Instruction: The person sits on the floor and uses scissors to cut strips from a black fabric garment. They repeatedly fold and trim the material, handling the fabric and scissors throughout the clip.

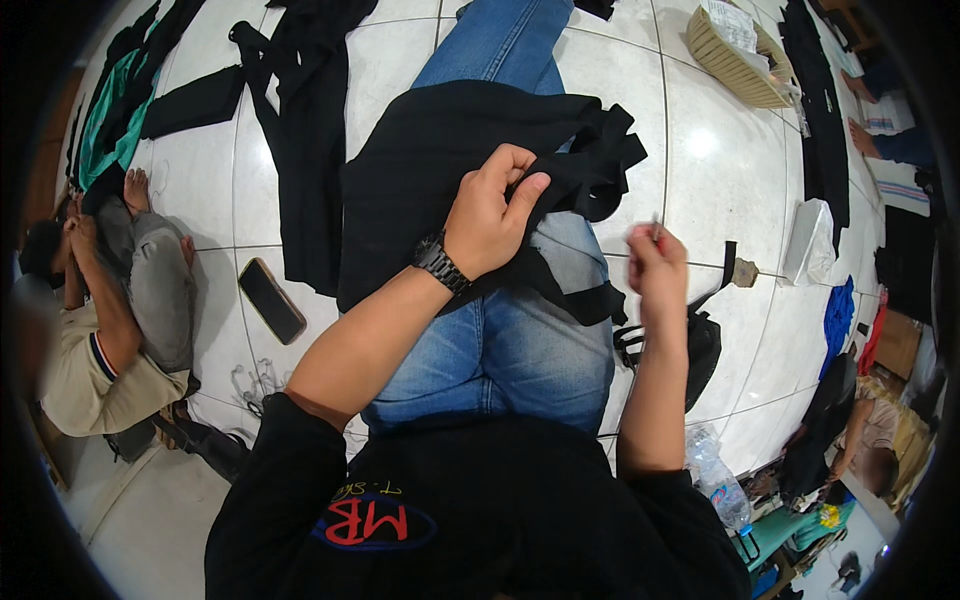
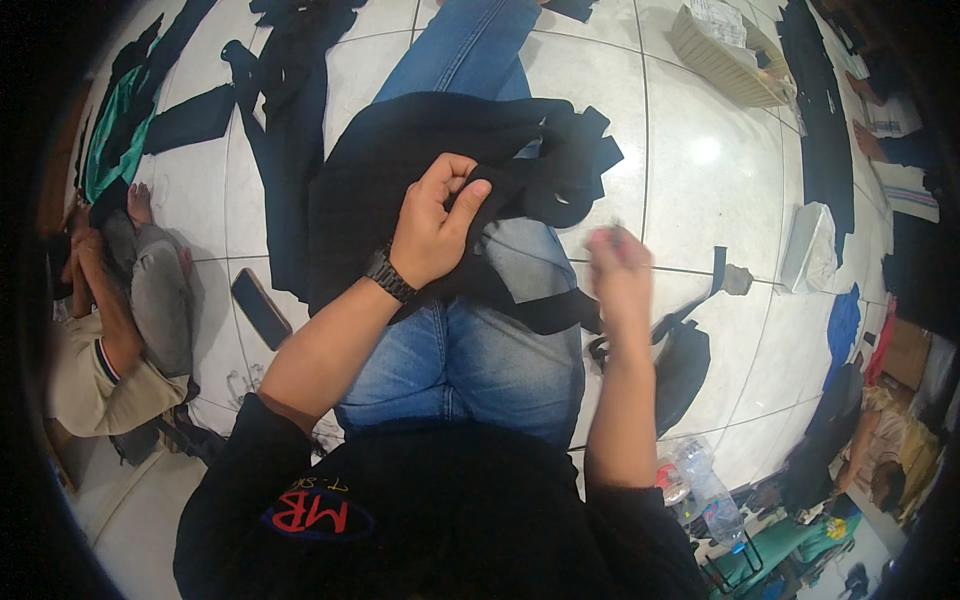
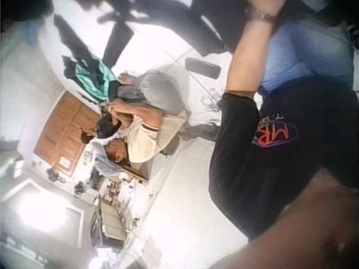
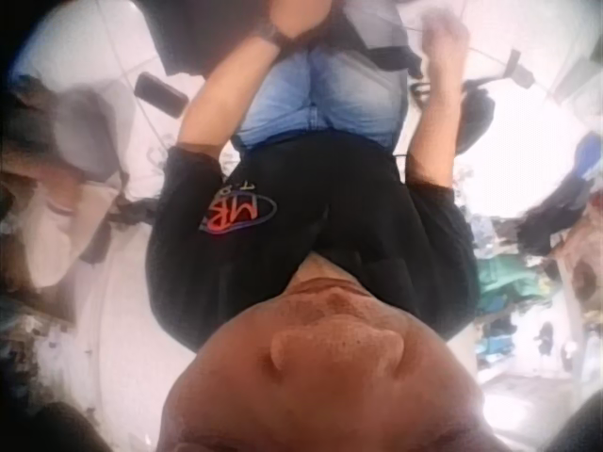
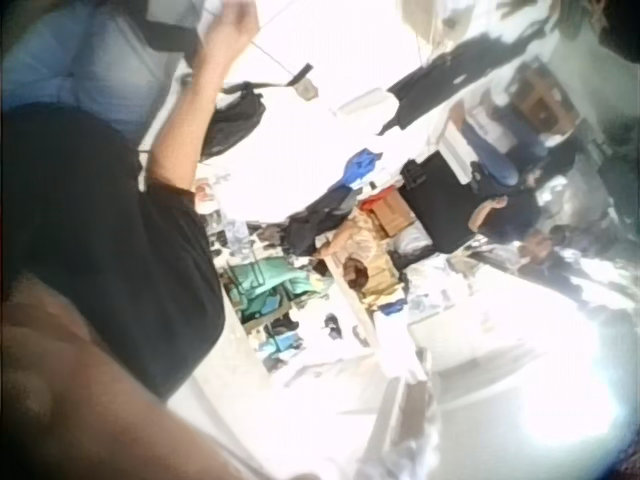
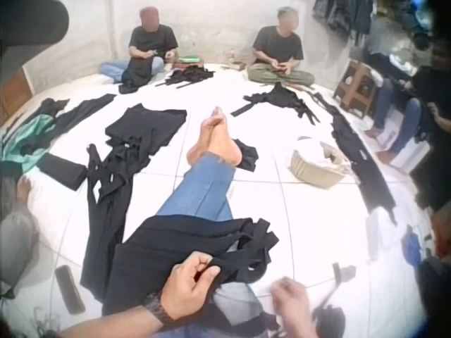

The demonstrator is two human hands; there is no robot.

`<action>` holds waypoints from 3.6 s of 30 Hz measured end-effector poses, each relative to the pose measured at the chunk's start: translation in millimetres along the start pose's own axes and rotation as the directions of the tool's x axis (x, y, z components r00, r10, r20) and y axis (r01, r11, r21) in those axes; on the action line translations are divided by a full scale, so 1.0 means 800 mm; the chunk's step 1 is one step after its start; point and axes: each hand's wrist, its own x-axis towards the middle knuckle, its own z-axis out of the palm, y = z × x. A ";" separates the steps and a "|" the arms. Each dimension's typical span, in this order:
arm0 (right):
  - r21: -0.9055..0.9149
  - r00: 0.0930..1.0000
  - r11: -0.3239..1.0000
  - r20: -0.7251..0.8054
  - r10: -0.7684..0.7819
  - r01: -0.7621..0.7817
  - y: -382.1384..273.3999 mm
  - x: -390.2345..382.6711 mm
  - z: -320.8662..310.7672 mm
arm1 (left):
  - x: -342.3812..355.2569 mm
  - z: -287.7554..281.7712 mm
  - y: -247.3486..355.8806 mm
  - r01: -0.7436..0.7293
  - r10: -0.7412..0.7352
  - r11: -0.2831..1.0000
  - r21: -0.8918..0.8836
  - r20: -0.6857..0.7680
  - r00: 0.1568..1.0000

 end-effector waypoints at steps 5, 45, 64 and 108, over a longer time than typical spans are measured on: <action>-0.870 0.969 0.491 -0.158 -0.189 -0.046 0.056 0.016 -0.099 | 0.000 0.001 -0.003 -0.034 0.034 0.999 -0.028 -0.006 0.999; 0.348 0.996 0.935 -0.081 -0.045 0.070 -0.002 -0.017 -0.023 | -0.002 0.002 0.004 -0.040 0.040 0.999 -0.001 0.059 0.997; 0.050 0.899 0.998 0.436 -0.042 0.022 -0.025 -0.032 0.068 | -0.003 -0.001 0.003 -0.042 0.046 0.998 -0.045 0.094 0.994; 0.474 0.618 0.881 0.698 -0.361 -0.021 -0.061 -0.065 -0.066 | -0.081 -0.055 0.028 -0.489 0.188 0.443 0.751 0.456 0.870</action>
